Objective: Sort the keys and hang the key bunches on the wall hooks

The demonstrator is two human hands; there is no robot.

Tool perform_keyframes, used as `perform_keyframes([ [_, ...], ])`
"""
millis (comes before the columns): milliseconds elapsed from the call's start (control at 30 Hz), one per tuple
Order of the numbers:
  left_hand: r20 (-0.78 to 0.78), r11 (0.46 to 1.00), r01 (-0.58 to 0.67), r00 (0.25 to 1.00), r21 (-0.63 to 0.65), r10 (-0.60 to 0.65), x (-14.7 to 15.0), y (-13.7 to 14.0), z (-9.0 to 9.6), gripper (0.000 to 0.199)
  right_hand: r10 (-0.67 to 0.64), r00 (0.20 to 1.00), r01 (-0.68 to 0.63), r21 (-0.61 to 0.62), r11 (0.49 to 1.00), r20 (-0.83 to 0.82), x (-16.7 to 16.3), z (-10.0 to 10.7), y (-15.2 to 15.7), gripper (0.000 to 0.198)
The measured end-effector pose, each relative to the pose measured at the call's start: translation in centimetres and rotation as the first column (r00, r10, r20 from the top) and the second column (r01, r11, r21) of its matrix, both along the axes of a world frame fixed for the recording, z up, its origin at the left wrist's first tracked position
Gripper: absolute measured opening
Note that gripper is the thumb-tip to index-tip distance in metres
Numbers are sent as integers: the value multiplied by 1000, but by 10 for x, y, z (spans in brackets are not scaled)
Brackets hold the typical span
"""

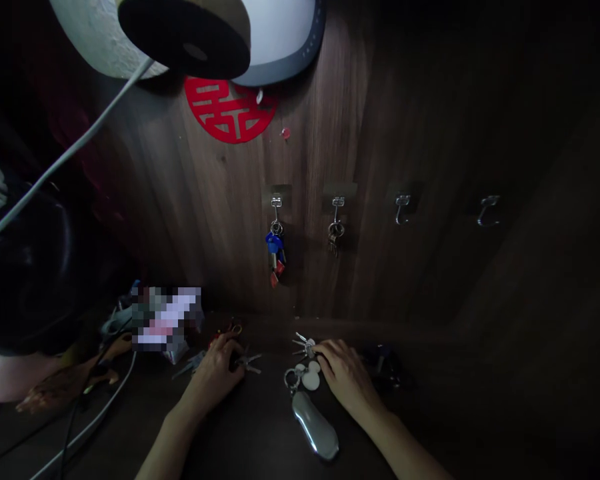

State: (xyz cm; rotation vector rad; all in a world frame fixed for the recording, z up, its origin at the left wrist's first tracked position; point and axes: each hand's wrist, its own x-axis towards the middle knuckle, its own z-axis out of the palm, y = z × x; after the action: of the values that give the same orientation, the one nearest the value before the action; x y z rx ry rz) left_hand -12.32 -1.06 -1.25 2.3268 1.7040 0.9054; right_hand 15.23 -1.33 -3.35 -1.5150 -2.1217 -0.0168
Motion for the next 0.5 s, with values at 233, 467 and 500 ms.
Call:
perform_keyframes([
  [233, -40, 999, 17, 999, -47, -19, -2, 0, 1, 8, 6, 1000, -6, 0, 1000, 16, -4, 6, -3, 23],
  [467, -128, 1000, -15, 992, 12, 16, 4, -3, 6, 10, 50, 998, -50, 5, 999, -25, -6, 11, -10, 25],
  [500, -121, 1000, -10, 993, 11, 11, 4, -3, 6, 12, 53, 998, -53, 10, 999, -33, -6, 12, -11, 25],
])
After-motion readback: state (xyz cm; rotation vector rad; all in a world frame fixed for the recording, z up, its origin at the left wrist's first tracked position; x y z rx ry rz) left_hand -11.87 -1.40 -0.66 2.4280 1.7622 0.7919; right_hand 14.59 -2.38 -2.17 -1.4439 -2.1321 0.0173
